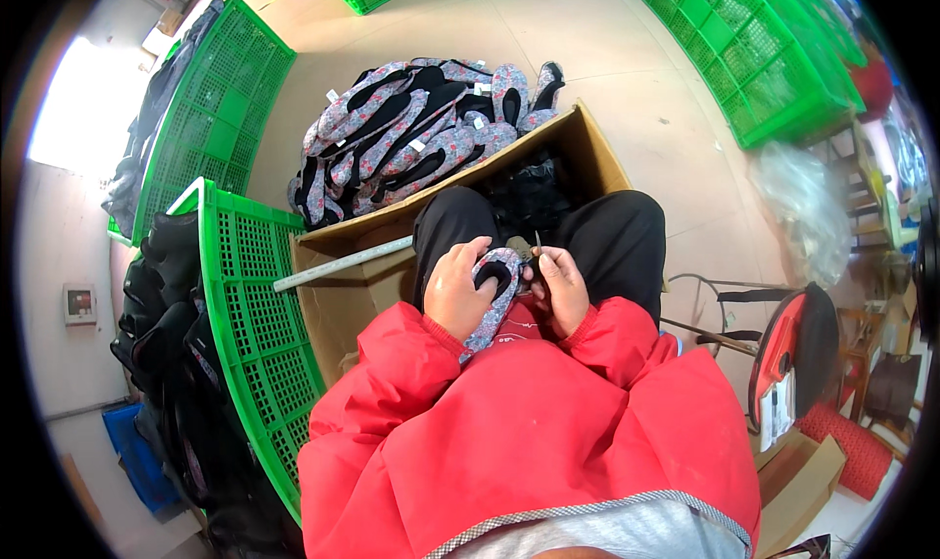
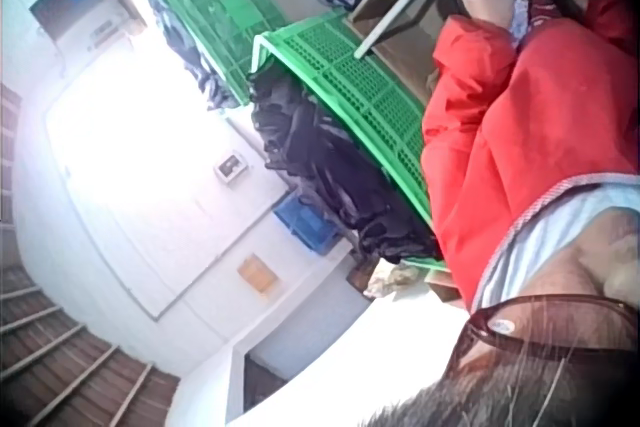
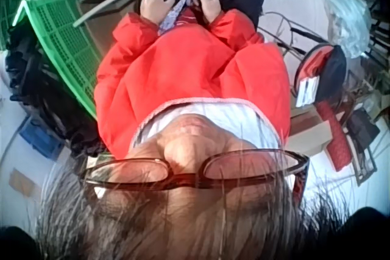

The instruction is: The person sits on the floor and uses small scissors to trim loose threads and tags from the edges of black slippers. They handle each slipper individually, picking it from a cardboard box, trimming it, and placing it into a green plastic crate.

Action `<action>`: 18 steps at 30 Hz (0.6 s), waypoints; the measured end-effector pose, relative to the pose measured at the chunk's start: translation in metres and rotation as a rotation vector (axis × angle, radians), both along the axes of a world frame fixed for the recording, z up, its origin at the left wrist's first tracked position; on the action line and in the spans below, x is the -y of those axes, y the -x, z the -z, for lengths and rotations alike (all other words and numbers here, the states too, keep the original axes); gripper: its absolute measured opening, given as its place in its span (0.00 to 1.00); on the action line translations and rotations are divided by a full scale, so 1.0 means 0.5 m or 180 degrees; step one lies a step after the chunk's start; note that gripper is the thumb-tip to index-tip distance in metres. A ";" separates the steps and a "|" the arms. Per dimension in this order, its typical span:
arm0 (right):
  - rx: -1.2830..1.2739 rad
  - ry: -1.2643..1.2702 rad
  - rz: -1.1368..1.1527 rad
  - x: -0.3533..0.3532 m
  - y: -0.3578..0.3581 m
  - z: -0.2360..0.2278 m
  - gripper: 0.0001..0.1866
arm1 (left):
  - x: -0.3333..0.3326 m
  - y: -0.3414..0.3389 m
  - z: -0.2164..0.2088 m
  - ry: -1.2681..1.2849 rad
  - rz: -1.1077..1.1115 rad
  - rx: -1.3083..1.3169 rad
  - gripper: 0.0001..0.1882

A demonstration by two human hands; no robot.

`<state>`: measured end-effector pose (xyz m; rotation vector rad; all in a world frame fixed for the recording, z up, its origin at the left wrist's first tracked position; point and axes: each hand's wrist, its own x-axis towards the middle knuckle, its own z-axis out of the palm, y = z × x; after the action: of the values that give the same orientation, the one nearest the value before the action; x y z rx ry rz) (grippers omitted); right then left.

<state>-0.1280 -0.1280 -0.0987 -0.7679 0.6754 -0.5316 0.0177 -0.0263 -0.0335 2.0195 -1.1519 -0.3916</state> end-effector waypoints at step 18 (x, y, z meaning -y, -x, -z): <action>-0.1735 0.3121 -0.0424 0.016 -0.082 -0.050 0.28 | 0.012 -0.032 -0.031 -0.0244 0.0022 0.0896 0.10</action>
<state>-0.0870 -0.1360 -0.0735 -1.9121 0.8483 -0.5236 0.0335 -0.0324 -0.0180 2.1883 -1.3305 -0.1590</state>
